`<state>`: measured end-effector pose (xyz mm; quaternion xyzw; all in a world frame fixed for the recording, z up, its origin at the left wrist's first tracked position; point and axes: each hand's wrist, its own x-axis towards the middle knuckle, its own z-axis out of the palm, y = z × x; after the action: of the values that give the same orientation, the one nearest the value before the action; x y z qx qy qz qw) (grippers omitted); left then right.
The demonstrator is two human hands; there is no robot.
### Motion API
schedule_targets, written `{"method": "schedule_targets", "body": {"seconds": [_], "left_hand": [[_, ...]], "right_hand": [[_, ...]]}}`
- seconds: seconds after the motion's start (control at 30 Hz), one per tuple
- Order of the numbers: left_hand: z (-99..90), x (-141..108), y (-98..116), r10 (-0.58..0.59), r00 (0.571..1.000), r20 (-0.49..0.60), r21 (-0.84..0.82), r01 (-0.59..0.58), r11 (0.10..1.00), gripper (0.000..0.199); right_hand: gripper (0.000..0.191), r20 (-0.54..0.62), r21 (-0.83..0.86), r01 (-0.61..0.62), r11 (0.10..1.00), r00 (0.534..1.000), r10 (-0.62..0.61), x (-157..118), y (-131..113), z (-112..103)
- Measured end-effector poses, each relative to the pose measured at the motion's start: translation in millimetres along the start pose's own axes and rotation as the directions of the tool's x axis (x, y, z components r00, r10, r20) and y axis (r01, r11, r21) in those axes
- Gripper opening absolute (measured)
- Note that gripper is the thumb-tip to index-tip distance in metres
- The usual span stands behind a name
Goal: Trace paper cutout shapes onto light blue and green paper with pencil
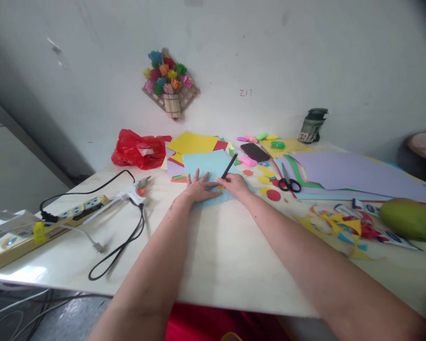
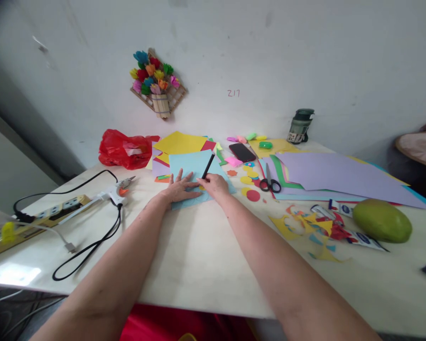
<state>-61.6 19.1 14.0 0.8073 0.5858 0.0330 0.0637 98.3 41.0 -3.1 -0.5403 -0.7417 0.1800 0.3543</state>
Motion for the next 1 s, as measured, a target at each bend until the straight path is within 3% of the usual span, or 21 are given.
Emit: {"method": "schedule_targets", "body": {"seconds": [0.4, 1.0], "left_hand": [[1.4, 0.6, -4.7, -0.011, 1.0, -0.018, -0.049, 0.01, 0.999, 0.063], [-2.5, 0.9, -4.8, 0.021, 0.998, 0.063, -0.042, -0.018, 0.999, 0.066]], "right_hand": [[0.042, 0.007, -0.055, 0.012, 0.998, 1.0, -0.012, 0.6, 1.0, 2.2], [0.044, 0.003, -0.131, -0.01, 0.991, 1.0, 0.01, -0.7, -4.1, -0.5]]}}
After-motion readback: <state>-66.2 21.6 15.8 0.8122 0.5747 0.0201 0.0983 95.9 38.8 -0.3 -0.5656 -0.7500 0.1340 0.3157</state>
